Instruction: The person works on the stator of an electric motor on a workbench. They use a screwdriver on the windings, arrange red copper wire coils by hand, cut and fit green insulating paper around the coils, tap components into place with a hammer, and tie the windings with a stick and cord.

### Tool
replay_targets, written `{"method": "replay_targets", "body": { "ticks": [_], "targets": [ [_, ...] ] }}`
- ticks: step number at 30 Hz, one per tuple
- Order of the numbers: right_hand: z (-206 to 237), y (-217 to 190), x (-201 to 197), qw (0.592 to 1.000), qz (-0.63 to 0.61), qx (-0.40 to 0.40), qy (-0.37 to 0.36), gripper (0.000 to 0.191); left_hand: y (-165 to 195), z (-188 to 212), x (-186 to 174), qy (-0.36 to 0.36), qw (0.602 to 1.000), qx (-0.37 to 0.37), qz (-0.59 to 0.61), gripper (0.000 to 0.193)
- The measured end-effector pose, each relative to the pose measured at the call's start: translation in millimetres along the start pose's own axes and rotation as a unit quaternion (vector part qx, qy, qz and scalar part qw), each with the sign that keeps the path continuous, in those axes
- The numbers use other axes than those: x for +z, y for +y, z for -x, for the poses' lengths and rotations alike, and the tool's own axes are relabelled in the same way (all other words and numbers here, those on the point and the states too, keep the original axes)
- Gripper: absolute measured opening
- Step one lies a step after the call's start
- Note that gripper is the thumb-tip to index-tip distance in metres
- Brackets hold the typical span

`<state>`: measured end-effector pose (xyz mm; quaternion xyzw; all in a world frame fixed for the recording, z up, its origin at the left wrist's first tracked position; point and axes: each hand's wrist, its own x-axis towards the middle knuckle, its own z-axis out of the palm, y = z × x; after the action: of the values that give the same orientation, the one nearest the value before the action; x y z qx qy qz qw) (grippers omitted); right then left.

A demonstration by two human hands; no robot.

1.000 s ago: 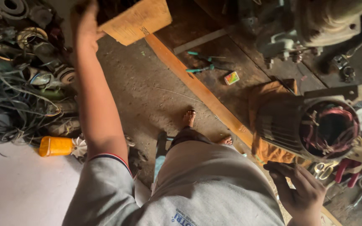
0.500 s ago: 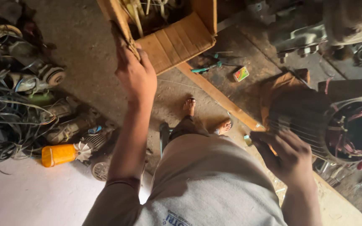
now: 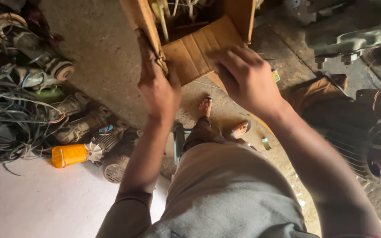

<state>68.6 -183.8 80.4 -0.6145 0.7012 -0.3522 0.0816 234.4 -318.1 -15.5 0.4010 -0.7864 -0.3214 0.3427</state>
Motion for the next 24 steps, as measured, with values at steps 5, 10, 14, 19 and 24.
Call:
{"method": "replay_targets", "body": {
  "ticks": [5, 10, 14, 19, 24],
  "targets": [
    [-36, 22, 35, 0.999, -0.008, -0.016, 0.039, 0.032, 4, 6, -5, 0.016, 0.986, 0.123, -0.109, 0.073],
    [-71, 34, 65, 0.999, -0.015, -0.003, 0.047, 0.037, 3, 6, -5, 0.006, 0.986, 0.122, -0.116, 0.075],
    [-95, 48, 83, 0.988, 0.084, 0.123, -0.044, 0.043, 5, 4, -4, 0.010, 0.985, 0.125, -0.120, 0.067],
    [-93, 69, 93, 0.963, 0.151, 0.179, -0.130, 0.050, 3, 5, -1, 0.029, 0.985, 0.098, -0.140, 0.050],
    [-62, 57, 97, 0.995, 0.096, 0.013, 0.029, 0.047, -1, 9, 0, 0.008, 0.989, -0.002, -0.145, 0.035]
  ]
}}
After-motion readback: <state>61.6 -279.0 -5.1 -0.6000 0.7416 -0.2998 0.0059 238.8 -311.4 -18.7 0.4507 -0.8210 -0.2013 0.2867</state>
